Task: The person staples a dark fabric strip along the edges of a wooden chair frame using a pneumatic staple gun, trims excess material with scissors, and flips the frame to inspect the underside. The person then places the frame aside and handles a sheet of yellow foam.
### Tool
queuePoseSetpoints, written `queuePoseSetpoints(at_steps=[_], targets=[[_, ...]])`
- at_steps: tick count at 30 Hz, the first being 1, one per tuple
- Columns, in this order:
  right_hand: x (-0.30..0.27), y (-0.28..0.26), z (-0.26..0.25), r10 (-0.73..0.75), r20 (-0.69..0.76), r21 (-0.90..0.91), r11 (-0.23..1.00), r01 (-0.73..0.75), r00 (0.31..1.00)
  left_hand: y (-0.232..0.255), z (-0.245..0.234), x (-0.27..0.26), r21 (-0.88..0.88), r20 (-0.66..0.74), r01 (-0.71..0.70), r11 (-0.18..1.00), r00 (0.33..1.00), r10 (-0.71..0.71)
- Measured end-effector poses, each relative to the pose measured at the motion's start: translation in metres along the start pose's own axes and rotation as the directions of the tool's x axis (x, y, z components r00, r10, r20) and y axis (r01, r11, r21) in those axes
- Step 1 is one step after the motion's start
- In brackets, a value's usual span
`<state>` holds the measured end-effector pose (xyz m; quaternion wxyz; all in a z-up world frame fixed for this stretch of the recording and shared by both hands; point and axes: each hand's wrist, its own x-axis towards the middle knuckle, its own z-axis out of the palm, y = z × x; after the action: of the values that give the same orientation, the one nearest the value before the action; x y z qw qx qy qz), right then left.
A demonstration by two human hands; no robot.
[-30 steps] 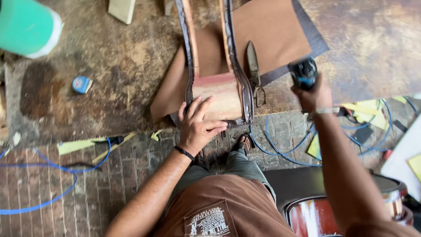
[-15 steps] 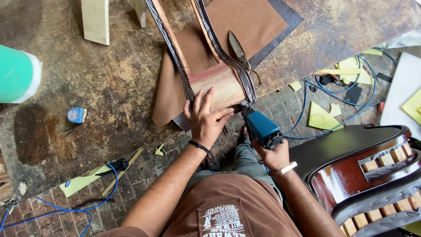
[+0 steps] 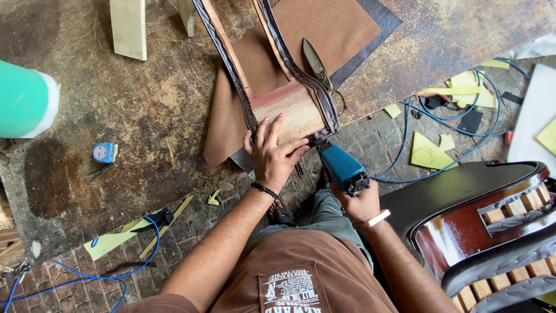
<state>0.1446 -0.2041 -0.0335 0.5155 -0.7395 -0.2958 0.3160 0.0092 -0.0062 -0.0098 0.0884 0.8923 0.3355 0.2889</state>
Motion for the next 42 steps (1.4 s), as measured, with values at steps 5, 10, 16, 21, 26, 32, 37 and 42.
queuePoseSetpoints(at_steps=[5,10,16,21,26,32,37,42], targets=[[-0.003,-0.002,0.009,-0.049,0.019,0.0,0.999,0.049,0.999,-0.001,0.003,-0.002,0.009,-0.013,-0.007,1.0,1.0,0.007],[-0.002,-0.002,0.014,0.008,0.022,-0.051,0.999,-0.007,1.0,-0.004,0.007,-0.003,0.013,-0.007,-0.011,1.0,1.0,0.011],[-0.009,-0.001,0.014,-0.014,0.074,-0.005,1.0,0.014,0.997,-0.015,0.004,-0.004,-0.003,0.044,-0.074,0.997,0.996,0.074],[-0.01,-0.003,0.02,-0.108,0.079,-0.111,0.987,0.117,0.991,-0.021,0.001,-0.005,0.04,0.085,-0.121,0.992,0.99,0.117],[-0.007,-0.002,0.025,-0.113,0.084,-0.043,0.992,0.117,0.99,-0.023,-0.001,-0.005,0.044,0.112,-0.141,0.989,0.984,0.135],[-0.007,0.0,0.025,-0.111,0.075,-0.129,0.984,0.12,0.991,-0.025,0.001,-0.005,0.06,0.157,-0.143,0.988,0.979,0.132],[-0.011,-0.001,0.03,-0.146,0.095,-0.101,0.983,0.155,0.985,-0.033,0.003,-0.003,0.043,0.241,-0.092,0.995,0.967,0.079],[-0.013,0.005,0.038,-0.177,0.076,-0.175,0.966,0.187,0.981,-0.036,0.004,-0.004,0.105,0.322,-0.113,0.988,0.944,0.074]])
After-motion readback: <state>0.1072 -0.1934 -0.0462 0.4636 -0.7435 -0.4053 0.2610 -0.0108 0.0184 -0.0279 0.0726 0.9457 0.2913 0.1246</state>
